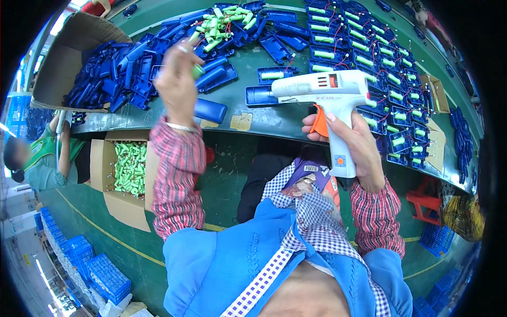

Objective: The worker uses a glue gun to secure cylindrical components into blue plastic housings at an assembly line table.

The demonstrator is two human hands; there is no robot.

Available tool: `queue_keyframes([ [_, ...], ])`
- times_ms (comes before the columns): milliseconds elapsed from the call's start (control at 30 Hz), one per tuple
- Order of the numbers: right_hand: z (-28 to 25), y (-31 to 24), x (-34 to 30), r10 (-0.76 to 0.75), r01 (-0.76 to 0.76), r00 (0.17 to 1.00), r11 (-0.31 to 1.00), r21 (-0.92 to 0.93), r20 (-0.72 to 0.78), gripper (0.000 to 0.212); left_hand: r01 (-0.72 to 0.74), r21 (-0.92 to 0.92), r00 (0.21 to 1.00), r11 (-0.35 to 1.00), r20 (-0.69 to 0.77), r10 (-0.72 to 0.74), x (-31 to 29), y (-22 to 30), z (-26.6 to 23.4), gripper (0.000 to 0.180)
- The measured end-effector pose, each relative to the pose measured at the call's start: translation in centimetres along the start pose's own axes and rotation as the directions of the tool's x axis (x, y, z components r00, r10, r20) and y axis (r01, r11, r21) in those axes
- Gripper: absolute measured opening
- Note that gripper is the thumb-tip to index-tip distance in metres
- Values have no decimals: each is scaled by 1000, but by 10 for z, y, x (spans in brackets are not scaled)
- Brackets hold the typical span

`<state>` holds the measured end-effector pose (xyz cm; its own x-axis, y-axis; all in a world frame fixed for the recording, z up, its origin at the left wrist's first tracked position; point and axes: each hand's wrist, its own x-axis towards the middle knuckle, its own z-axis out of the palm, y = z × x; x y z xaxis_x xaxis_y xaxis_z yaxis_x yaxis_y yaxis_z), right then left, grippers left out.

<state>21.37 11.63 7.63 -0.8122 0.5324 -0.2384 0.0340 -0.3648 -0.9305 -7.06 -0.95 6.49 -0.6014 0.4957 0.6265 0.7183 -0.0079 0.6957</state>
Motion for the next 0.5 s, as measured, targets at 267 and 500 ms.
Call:
queue_keyframes([
  [267,11,14,15,55,-48,997,992,-118,57,38,-514,217,828,830,380,413,-117,-2,37,48],
  [500,10,15,15,91,-81,995,969,-233,32,36,-573,202,792,794,384,474,-118,-5,37,49],
])
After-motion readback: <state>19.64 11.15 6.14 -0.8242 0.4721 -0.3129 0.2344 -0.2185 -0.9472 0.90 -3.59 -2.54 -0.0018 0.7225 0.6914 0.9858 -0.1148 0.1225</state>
